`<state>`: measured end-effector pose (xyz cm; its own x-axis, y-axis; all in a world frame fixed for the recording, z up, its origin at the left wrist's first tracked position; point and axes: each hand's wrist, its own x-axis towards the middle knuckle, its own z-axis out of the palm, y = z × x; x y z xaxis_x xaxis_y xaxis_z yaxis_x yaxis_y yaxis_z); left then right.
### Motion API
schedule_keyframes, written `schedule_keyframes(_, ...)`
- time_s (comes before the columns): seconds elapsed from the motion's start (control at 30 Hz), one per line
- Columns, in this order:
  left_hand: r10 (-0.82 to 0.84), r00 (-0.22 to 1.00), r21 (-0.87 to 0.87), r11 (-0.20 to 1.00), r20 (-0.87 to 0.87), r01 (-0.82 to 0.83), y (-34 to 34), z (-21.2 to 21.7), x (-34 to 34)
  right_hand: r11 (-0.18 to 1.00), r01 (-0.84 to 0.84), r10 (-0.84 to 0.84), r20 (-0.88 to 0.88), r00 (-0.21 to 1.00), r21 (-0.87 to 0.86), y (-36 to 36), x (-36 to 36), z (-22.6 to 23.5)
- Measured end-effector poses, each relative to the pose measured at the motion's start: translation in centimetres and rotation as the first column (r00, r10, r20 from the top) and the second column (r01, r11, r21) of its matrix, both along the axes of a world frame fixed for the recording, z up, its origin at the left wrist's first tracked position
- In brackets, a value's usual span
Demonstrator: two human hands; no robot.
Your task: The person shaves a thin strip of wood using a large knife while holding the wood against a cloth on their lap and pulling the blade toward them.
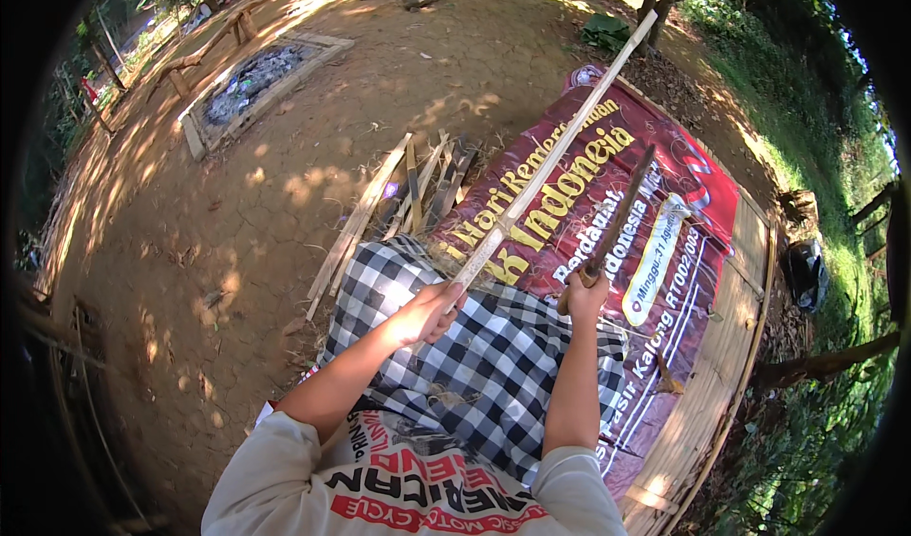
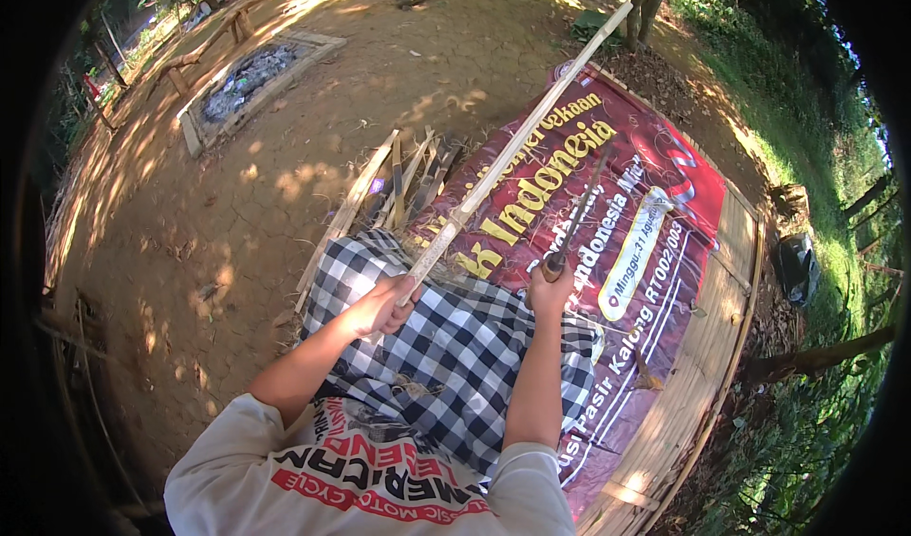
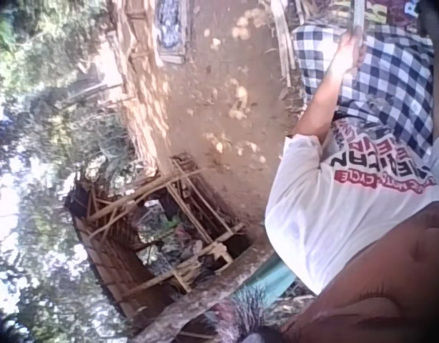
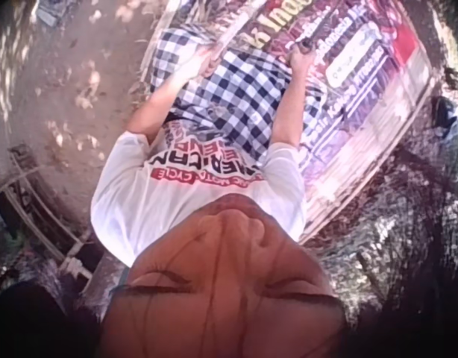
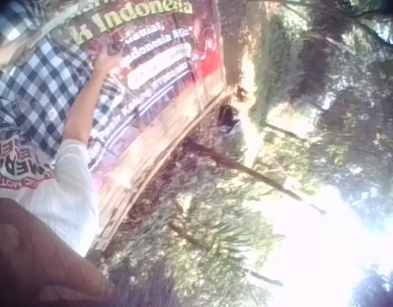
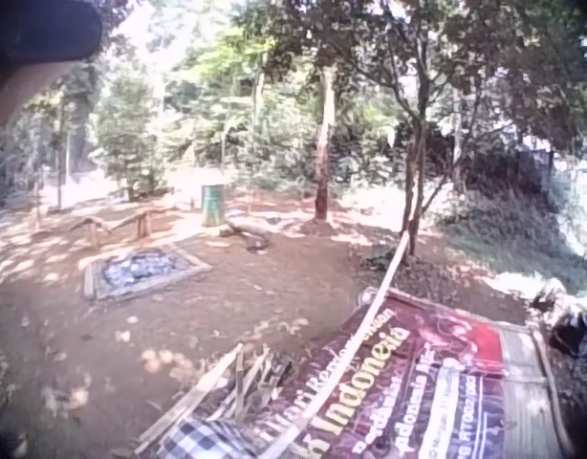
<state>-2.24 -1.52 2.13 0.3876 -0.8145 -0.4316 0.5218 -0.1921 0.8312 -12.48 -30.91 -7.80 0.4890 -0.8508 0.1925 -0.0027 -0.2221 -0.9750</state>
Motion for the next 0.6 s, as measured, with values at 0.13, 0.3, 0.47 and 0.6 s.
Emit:
schedule_keyframes(0.13,-0.012,0.986,0.067,0.998,0.166,0.001,1.3,-2.0,0.6,0.888,-0.301,0.216,-0.26,0.941,-0.348,1.6,0.5,2.0)
schedule_keyframes(0.3,-0.002,0.953,0.134,0.99,0.304,-0.041,5.6,-3.6,1.3,0.873,-0.448,0.39,-0.276,0.879,-0.194,3.9,0.7,3.4)
schedule_keyframes(0.47,-0.07,0.819,0.325,0.934,0.57,-0.146,13.2,-4.9,2.1,0.855,-0.508,0.465,-0.279,0.84,-0.105,4.5,0.9,4.3)
schedule_keyframes(0.6,-0.19,0.673,0.409,0.894,0.715,-0.182,15.9,-2.1,1.4,0.851,-0.525,0.52,-0.176,0.836,0.017,4.5,0.7,4.0)
